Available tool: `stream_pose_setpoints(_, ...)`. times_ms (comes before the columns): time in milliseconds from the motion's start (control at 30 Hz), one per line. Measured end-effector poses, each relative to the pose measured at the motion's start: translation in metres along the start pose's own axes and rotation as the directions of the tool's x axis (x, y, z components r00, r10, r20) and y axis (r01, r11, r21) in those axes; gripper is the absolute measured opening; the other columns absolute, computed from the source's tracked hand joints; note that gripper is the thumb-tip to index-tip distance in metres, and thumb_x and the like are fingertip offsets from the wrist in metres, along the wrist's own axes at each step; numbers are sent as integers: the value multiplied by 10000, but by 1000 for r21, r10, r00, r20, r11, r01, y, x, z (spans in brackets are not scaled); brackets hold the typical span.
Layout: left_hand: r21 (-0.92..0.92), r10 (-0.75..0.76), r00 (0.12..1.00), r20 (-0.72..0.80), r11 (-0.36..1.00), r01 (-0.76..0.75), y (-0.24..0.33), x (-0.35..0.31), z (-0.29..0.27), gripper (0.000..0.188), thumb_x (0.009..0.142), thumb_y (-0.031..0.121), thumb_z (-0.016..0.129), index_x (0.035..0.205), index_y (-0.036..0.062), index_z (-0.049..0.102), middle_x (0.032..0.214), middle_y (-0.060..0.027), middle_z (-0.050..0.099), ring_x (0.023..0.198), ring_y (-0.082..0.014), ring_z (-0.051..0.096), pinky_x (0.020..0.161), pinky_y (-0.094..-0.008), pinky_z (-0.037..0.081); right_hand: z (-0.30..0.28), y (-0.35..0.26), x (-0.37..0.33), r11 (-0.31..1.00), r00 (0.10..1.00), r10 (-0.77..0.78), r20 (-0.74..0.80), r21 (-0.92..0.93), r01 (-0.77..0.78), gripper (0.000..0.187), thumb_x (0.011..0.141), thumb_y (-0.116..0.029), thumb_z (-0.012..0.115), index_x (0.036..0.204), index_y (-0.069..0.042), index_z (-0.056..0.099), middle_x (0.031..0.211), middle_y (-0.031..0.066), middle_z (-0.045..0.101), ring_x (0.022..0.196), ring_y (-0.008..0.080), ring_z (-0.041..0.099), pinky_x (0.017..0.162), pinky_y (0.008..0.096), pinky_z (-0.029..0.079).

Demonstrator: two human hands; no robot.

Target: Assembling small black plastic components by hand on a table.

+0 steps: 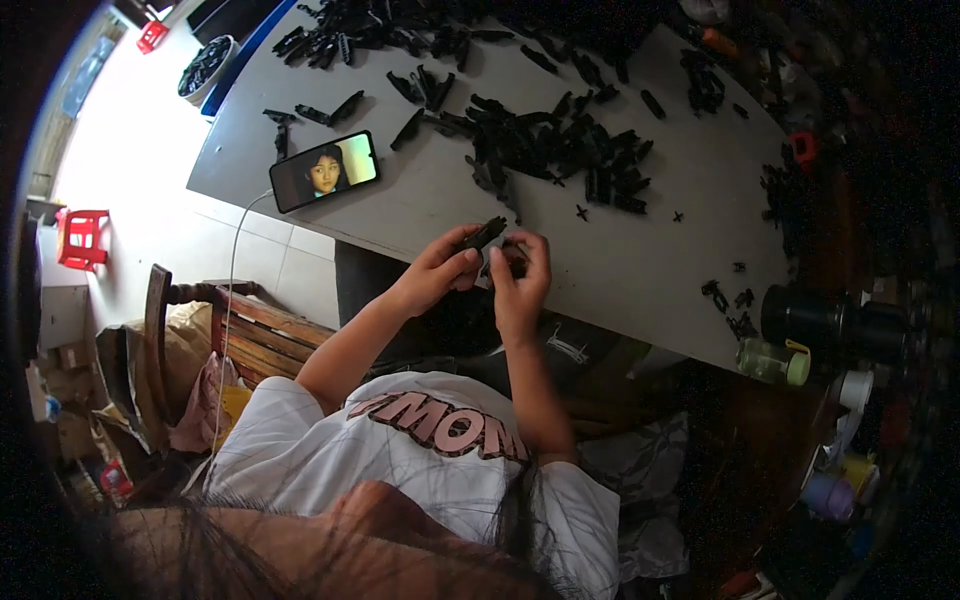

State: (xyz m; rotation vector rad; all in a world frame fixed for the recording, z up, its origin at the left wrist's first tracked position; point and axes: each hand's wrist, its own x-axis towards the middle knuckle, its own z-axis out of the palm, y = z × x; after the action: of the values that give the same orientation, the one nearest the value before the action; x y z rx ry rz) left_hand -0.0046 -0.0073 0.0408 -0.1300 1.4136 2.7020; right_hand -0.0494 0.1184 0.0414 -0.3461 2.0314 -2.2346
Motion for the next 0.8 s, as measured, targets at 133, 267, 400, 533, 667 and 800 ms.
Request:
stream_pose_setpoints(133,-40,-15,993,-115,999,11,-18,11,-10,362,923,161,472,1245,27,375,752,13,432,608,-64,389,542,-195,326,-1,14,13,982,987,148,-62,127,-139,158,833,-9,549,980,-47,505,714,-5,497,615,66,475,532,216,399)
stream_pose_setpoints(267,-47,-28,968,-250,999,16,-21,8,-27,360,926,174,468,1247,44,370,747,14,415,614,-69,395,547,-194,318,-29,14,20,974,965,163,-204,189,-125,120,854,-45,540,968,-40,502,710,19,504,598,94,468,521,248,411)
stream_pose_setpoints(400,-48,-13,977,-214,999,3,-24,11,-33,351,926,175,473,1244,66,373,777,12,413,650,-81,398,572,-202,329,-59,9,31,988,950,88,-299,149,-44,73,878,-69,521,946,-41,521,693,36,507,595,100,455,516,273,409)
stream_pose_setpoints(533,-90,-48,980,-194,995,31,-20,9,-32,359,926,181,480,1251,79,369,813,3,419,680,-91,399,598,-206,347,-90,-2,26,992,965,20,-260,-118,-52,89,872,-46,516,957,-36,543,736,45,527,595,94,456,513,282,403)
stream_pose_setpoints(667,-32,-28,975,-221,999,21,-20,9,-29,360,928,175,465,1249,54,354,755,16,407,627,-79,392,568,-202,309,-101,-10,16,735,992,-107,62,-667,121,202,814,16,537,1008,-38,558,977,84,548,765,201,560,634,330,455)
stream_pose_setpoints(800,-16,-24,975,-222,1000,21,-18,7,-27,351,927,175,465,1240,51,365,769,12,421,638,-84,403,579,-206,322,-98,-6,6,573,974,32,223,-803,165,261,781,-6,589,1037,-43,550,1102,133,496,986,333,536,774,375,455)
